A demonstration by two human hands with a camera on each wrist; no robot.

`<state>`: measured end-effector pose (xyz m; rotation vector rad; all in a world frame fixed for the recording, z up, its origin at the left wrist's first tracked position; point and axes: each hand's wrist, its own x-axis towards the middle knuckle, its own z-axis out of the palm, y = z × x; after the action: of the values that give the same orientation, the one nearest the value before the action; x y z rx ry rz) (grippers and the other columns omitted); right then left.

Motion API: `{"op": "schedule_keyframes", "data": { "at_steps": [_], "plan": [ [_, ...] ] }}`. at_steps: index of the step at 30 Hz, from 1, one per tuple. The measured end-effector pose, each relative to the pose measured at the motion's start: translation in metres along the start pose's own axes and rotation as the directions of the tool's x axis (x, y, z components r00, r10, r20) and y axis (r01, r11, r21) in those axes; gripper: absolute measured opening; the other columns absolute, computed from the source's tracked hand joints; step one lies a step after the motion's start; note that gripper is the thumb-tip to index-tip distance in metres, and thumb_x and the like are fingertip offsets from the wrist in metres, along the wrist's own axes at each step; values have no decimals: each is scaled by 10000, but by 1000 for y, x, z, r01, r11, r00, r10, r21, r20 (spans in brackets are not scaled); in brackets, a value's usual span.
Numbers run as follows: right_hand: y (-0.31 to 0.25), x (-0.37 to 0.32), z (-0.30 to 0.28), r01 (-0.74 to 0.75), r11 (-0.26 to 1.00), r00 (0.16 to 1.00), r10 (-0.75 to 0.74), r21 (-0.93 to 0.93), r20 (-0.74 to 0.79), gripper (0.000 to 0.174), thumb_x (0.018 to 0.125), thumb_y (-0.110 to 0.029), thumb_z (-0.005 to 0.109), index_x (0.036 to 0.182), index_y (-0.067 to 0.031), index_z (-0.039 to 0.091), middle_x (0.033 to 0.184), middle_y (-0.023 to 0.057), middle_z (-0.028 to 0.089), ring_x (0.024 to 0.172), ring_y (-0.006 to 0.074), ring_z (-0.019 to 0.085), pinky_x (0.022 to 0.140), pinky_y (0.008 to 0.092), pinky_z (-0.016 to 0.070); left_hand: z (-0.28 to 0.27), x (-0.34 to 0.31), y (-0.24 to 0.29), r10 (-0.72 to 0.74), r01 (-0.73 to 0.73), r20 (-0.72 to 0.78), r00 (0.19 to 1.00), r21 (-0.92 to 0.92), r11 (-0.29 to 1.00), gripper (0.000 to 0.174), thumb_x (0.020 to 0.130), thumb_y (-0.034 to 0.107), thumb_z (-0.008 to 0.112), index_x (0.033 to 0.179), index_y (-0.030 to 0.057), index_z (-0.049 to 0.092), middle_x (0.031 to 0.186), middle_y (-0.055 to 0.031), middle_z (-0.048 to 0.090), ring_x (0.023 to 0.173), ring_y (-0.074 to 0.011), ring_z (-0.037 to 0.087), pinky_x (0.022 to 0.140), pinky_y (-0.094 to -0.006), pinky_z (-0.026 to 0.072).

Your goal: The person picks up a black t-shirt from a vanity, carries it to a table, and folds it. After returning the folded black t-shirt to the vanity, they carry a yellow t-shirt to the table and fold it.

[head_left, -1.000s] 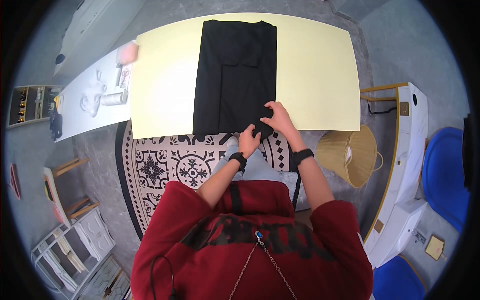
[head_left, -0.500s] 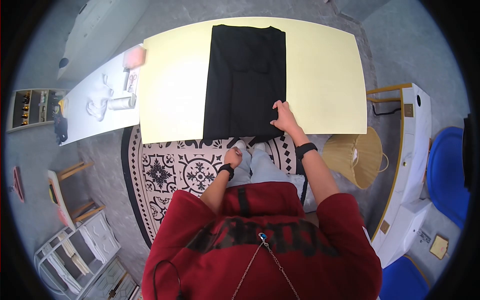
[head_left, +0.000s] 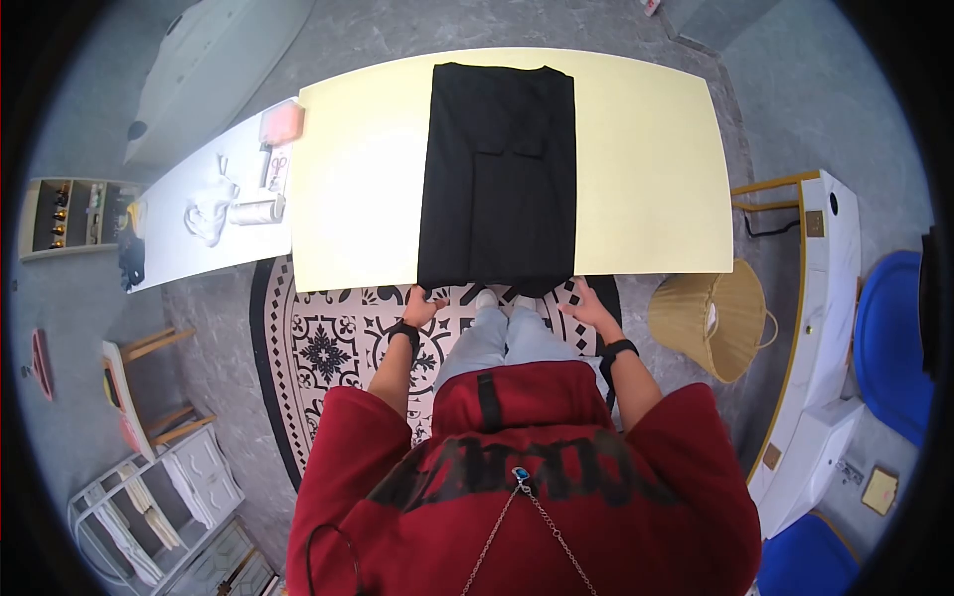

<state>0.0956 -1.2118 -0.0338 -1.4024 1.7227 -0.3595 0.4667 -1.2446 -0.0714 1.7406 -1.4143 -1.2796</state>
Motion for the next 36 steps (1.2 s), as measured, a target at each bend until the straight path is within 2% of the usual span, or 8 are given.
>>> {"op": "schedule_keyframes", "data": {
  "at_steps": [5,12,14,17,23,28,31,36],
  "plan": [
    [-65,17,-21,-327,880,924,222,345,312,612,617,-221,695,1116,28,443,1073,167,516,1029,273,467,877,320,350,-21,-11,80,-246,268,341,907,-18,963,456,585,138,725,975,-15,547,930,-100,593,845,-180,551,772,-279,414],
    [5,16,7,-76,990,958,38,123,285,232,677,-158,630,842,1,592,838,72,598,811,194,551,746,276,412,-28,-31,78,-241,181,564,790,161,970,521,627,247,714,1030,-22,522,964,-86,578,846,-150,550,762,-258,422],
    [-28,-5,-22,-276,954,921,228,117,316,172,730,-154,576,829,-13,573,786,58,588,781,170,548,703,271,416,-22,-41,88,-381,583,611,694,-167,795,458,712,234,643,1059,-27,496,968,-96,574,857,-147,551,750,-259,431],
    [-34,-29,-21,-540,252,839,238,803,490,241,780,-156,524,986,-39,477,809,32,572,630,115,554,521,216,449,-23,-60,130,-467,695,580,667,-260,670,373,782,235,564,1039,-23,483,912,-87,581,741,-125,574,587,-205,465],
    [-28,-62,-17,-674,416,720,183,611,669,370,748,-23,528,1093,-51,399,975,67,530,728,127,561,532,247,490,-14,-89,106,-507,766,576,641,-443,466,291,770,81,569,1027,9,452,929,-83,556,796,-181,576,675,-305,514],
    [-51,-76,-37,-591,372,802,182,716,568,407,716,62,527,1079,-48,378,897,45,508,692,128,521,638,304,505,-13,-104,119,-574,662,336,746,-461,591,342,741,8,575,1050,46,434,862,-73,563,729,-177,581,608,-272,517],
    [-78,-88,-62,-491,495,871,297,717,391,352,693,37,574,1007,-37,433,808,55,531,660,134,525,568,240,469,-17,-110,141,-341,337,27,940,-246,909,382,702,-24,598,1037,23,420,683,-59,561,538,-107,544,424,-206,425],
    [-84,-89,-90,-258,831,966,230,493,117,228,698,-4,600,915,-39,538,674,25,545,654,84,525,550,206,426,-29,-109,166,-22,4,-80,997,-223,975,249,703,23,622,937,51,542,507,68,428,404,-12,332,369,-176,230]
  ]
}}
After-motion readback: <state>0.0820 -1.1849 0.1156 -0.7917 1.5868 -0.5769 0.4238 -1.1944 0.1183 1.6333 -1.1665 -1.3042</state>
